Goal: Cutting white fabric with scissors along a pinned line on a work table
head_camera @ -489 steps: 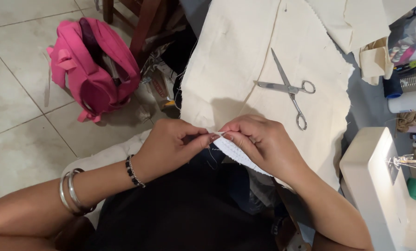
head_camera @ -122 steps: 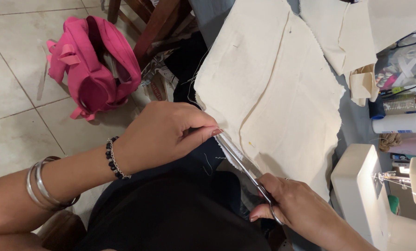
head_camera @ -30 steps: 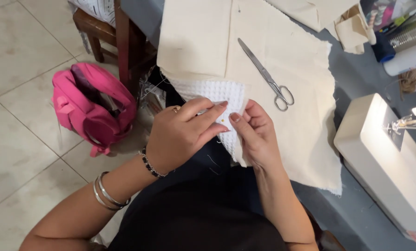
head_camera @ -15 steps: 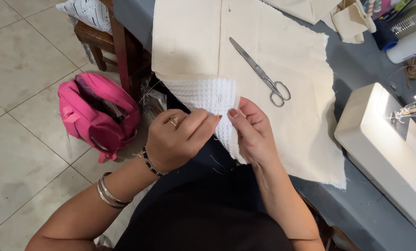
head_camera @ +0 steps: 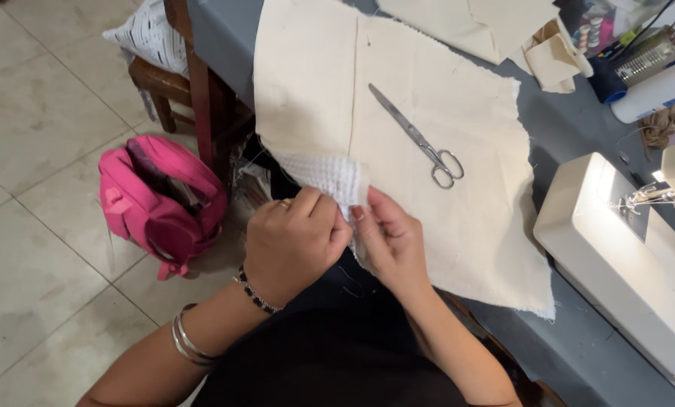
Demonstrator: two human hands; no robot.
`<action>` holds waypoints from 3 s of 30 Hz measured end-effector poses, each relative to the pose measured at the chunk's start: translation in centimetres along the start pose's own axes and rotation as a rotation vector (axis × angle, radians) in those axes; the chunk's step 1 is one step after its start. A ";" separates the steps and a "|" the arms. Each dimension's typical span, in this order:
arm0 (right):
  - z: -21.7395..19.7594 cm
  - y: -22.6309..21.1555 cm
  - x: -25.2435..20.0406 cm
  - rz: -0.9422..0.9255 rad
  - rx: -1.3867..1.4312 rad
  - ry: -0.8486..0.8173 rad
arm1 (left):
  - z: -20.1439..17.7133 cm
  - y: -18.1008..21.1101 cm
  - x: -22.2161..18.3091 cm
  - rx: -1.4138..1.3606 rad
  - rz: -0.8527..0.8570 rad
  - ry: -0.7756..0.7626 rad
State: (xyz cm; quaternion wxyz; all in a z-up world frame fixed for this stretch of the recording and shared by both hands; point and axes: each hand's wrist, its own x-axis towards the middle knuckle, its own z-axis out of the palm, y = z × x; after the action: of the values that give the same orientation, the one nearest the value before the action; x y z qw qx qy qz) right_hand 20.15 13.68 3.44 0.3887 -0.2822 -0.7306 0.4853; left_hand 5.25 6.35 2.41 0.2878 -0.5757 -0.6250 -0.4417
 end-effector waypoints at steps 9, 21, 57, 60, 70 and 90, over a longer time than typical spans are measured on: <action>0.0 0.1 0.2 -0.046 -0.104 0.101 | -2.0 -0.9 -1.7 -0.122 0.079 -0.213; -3.2 -2.4 2.3 0.029 0.140 0.128 | 7.4 -23.5 14.4 0.725 0.152 -0.708; 4.5 -3.0 0.1 -0.193 -0.548 -0.340 | -3.5 -5.5 -6.9 -0.897 -0.871 -0.520; 4.4 -3.2 0.2 -0.341 -0.681 -0.239 | -3.8 -5.2 -7.3 -0.862 -0.815 -0.499; 4.6 -3.6 -0.1 -0.432 -0.716 -0.260 | -4.3 -4.8 -7.4 -0.753 -0.673 -0.232; -11.6 -3.4 7.6 -0.081 -1.241 -0.310 | -3.7 -8.1 -6.7 -0.497 -0.292 -0.321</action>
State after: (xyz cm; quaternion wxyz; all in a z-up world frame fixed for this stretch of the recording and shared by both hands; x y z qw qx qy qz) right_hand 25.68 24.10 11.44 0.0609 -0.3534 -0.9334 -0.0077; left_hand -2.08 0.37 -3.54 -0.0299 -0.5950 -0.6112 -0.5210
